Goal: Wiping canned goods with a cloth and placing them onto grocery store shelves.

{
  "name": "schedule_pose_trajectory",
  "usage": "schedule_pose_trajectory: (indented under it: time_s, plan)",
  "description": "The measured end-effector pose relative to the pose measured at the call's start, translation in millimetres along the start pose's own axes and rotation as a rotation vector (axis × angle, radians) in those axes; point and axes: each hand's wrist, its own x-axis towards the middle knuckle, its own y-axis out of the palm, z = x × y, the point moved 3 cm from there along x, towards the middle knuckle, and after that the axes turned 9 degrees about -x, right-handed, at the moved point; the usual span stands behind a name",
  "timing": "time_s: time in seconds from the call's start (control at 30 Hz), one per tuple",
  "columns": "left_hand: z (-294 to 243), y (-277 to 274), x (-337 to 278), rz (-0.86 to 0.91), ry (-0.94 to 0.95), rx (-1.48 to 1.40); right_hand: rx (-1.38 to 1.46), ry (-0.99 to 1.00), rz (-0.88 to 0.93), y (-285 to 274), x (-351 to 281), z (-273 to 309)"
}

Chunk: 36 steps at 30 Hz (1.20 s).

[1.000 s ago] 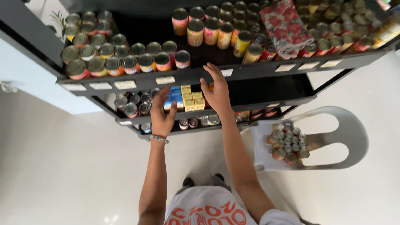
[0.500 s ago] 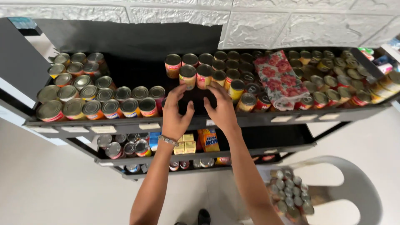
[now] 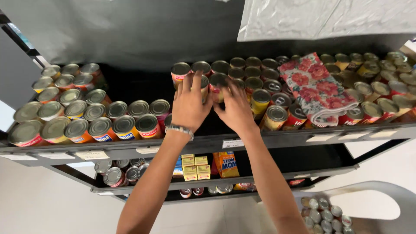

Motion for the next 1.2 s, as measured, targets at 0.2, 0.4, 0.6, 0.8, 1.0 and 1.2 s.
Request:
schedule_pose_trajectory:
  time_s: [0.2, 0.4, 0.6, 0.8, 1.0, 1.2]
  plan:
    - [25.5, 65.6, 26.7, 0.151, -0.128, 0.222, -0.099, 0.012, 0.476, 12.4, 6.2, -9.3]
    - [52.3, 108.9, 46.1, 0.415, -0.220, 0.347, -0.140, 0.053, 0.721, 14.9, 26.1, -24.4]
    - [61.6, 132.7, 38.6, 0.090, -0.015, 0.454, -0.246, 0.003, 0.643, 35.0, 38.1, -36.9]
    - [56.3, 125.9, 41.7, -0.145, 0.092, 0.537, -0.364, -0.013, 0.649, 61.2, 45.9, -41.1]
    - [60.2, 137.5, 31.3, -0.162, 0.056, 0.502, -0.313, 0.021, 0.598, 44.3, 47.5, -35.1]
    - [63.3, 140.0, 44.6, -0.422, 0.062, 0.579, -0.279, 0.035, 0.526, 31.5, 42.8, -25.6]
